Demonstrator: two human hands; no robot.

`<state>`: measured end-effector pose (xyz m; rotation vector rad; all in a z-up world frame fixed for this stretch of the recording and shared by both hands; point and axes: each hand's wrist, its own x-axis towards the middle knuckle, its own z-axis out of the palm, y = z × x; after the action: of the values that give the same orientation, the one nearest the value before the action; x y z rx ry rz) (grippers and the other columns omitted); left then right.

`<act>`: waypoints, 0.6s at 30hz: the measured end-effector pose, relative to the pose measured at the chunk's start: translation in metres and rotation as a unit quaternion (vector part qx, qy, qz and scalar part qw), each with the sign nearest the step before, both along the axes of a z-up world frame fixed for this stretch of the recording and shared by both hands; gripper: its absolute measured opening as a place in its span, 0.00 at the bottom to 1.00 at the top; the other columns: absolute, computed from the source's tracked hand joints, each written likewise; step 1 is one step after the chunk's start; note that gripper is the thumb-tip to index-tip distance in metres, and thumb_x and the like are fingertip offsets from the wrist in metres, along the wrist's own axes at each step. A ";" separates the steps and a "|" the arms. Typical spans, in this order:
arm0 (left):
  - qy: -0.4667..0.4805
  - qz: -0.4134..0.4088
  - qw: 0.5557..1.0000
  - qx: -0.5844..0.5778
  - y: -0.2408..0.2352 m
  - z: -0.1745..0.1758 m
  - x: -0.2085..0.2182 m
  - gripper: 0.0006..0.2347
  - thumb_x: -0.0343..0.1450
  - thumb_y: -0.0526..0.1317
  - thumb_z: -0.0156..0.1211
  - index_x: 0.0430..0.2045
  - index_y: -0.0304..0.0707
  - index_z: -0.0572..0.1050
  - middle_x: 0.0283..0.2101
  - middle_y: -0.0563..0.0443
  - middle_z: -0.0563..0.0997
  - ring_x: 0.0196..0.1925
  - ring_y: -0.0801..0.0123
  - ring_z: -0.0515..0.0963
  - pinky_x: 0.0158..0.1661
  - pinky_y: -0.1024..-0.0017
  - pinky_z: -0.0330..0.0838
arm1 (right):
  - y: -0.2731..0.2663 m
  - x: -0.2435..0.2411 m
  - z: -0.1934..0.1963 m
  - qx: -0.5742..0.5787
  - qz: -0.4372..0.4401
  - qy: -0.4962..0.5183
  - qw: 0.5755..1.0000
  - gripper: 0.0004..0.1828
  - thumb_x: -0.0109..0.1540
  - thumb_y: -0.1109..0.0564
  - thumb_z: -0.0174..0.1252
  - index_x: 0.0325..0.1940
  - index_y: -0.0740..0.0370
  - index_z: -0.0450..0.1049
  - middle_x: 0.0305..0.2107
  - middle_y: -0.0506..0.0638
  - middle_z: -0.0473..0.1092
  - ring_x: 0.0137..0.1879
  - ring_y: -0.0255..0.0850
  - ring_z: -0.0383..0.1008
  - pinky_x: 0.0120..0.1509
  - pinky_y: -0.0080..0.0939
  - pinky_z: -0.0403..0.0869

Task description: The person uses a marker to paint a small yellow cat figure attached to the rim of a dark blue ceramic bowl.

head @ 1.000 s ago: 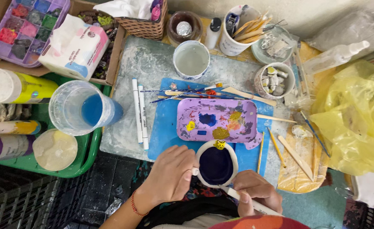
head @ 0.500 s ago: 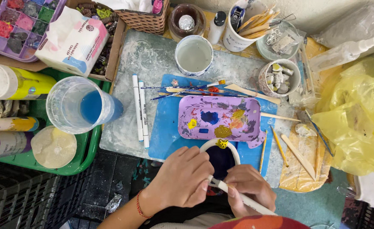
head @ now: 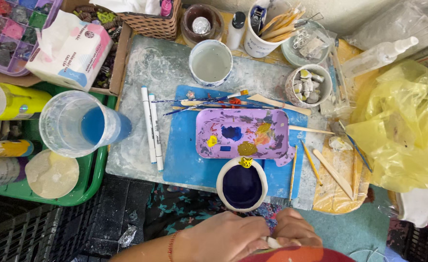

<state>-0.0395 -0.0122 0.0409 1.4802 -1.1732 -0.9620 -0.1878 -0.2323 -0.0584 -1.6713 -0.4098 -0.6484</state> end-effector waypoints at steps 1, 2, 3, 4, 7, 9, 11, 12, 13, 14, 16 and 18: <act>-0.025 -0.005 1.000 -0.014 -0.005 -0.001 -0.001 0.09 0.80 0.43 0.50 0.38 0.34 0.70 0.34 0.41 0.76 0.39 0.46 0.80 0.40 0.55 0.74 | 0.005 -0.002 -0.006 0.047 -0.022 -0.023 0.998 0.08 0.64 0.57 0.61 0.41 0.64 0.72 0.24 0.48 0.72 0.27 0.41 0.74 0.38 0.50 0.73; -0.049 -0.009 0.998 -0.029 -0.011 -0.002 -0.002 0.09 0.81 0.42 0.50 0.38 0.34 0.69 0.35 0.41 0.76 0.39 0.47 0.81 0.40 0.56 0.74 | 0.010 -0.001 -0.013 0.081 -0.042 -0.048 0.995 0.08 0.64 0.56 0.60 0.41 0.64 0.72 0.24 0.48 0.72 0.27 0.41 0.73 0.38 0.50 0.73; -0.074 -0.013 0.996 -0.044 -0.016 -0.003 -0.003 0.09 0.81 0.41 0.51 0.37 0.34 0.69 0.36 0.40 0.76 0.39 0.48 0.81 0.40 0.57 0.74 | 0.014 -0.002 -0.015 0.097 -0.059 -0.061 0.992 0.08 0.64 0.56 0.60 0.41 0.64 0.72 0.24 0.48 0.72 0.27 0.41 0.73 0.38 0.49 0.73; -0.039 -0.017 0.998 -0.044 -0.019 -0.003 -0.003 0.08 0.81 0.40 0.51 0.38 0.34 0.69 0.36 0.40 0.76 0.40 0.48 0.81 0.41 0.57 0.74 | 0.017 -0.001 -0.017 0.095 -0.078 -0.062 0.991 0.08 0.64 0.56 0.60 0.41 0.64 0.72 0.24 0.48 0.72 0.27 0.41 0.73 0.38 0.49 0.72; 0.100 -0.020 0.993 -0.066 -0.024 -0.001 -0.003 0.07 0.82 0.39 0.50 0.42 0.32 0.70 0.40 0.38 0.77 0.44 0.47 0.81 0.45 0.57 0.74 | 0.025 0.004 -0.013 0.080 -0.113 -0.054 0.989 0.08 0.65 0.56 0.59 0.41 0.64 0.71 0.24 0.48 0.72 0.27 0.41 0.72 0.37 0.49 0.72; 0.235 -0.013 0.966 -0.110 -0.023 0.000 -0.005 0.09 0.81 0.39 0.47 0.46 0.30 0.70 0.43 0.37 0.77 0.46 0.47 0.79 0.50 0.57 0.73 | 0.027 0.005 -0.004 0.072 -0.132 -0.049 0.987 0.08 0.65 0.55 0.58 0.41 0.64 0.71 0.24 0.48 0.71 0.27 0.41 0.72 0.37 0.48 0.71; 0.190 -0.014 0.979 -0.068 -0.029 0.001 -0.008 0.09 0.82 0.41 0.49 0.44 0.32 0.71 0.41 0.38 0.78 0.44 0.50 0.81 0.47 0.60 0.75 | 0.026 0.009 0.005 0.064 -0.143 -0.046 0.987 0.08 0.65 0.55 0.57 0.41 0.63 0.70 0.24 0.49 0.71 0.27 0.41 0.72 0.36 0.48 0.71; 0.165 -0.015 0.985 -0.046 -0.032 0.001 -0.008 0.10 0.83 0.42 0.50 0.42 0.33 0.72 0.39 0.39 0.78 0.43 0.52 0.82 0.46 0.62 0.75 | 0.026 0.013 0.008 0.061 -0.149 -0.043 0.986 0.09 0.66 0.55 0.57 0.41 0.63 0.70 0.24 0.49 0.71 0.27 0.40 0.72 0.36 0.48 0.71; 0.155 -0.023 0.987 -0.028 -0.034 0.002 -0.007 0.10 0.82 0.42 0.50 0.43 0.33 0.72 0.39 0.39 0.79 0.43 0.52 0.82 0.45 0.61 0.75 | 0.024 0.016 0.012 0.059 -0.153 -0.041 0.986 0.09 0.66 0.55 0.56 0.41 0.63 0.70 0.24 0.49 0.71 0.27 0.40 0.71 0.36 0.48 0.71; 0.143 -0.031 0.989 -0.012 -0.037 0.002 -0.005 0.10 0.81 0.42 0.50 0.43 0.34 0.72 0.38 0.39 0.79 0.44 0.52 0.83 0.44 0.61 0.75 | 0.022 0.022 0.015 0.057 -0.157 -0.042 0.985 0.09 0.66 0.55 0.56 0.41 0.63 0.70 0.24 0.49 0.71 0.27 0.40 0.71 0.36 0.48 0.70; 0.120 -0.027 0.992 -0.031 -0.043 0.006 -0.001 0.10 0.81 0.42 0.51 0.45 0.34 0.73 0.40 0.39 0.80 0.45 0.50 0.83 0.44 0.60 0.76 | 0.012 0.031 0.025 0.051 -0.166 -0.044 0.984 0.09 0.66 0.54 0.55 0.42 0.63 0.69 0.24 0.49 0.71 0.27 0.40 0.71 0.35 0.47 0.70; 0.096 -0.003 0.990 -0.102 -0.047 0.013 0.004 0.10 0.82 0.43 0.52 0.47 0.34 0.73 0.43 0.38 0.80 0.46 0.47 0.83 0.44 0.59 0.78 | -0.003 0.038 0.040 0.046 -0.173 -0.049 0.983 0.09 0.66 0.54 0.55 0.42 0.63 0.69 0.23 0.49 0.70 0.26 0.40 0.70 0.35 0.47 0.70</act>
<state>-0.0350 -0.0592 0.0539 1.1954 -1.0998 -0.9371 -0.1496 -0.2354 -0.0185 -1.6408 -0.1546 -0.9950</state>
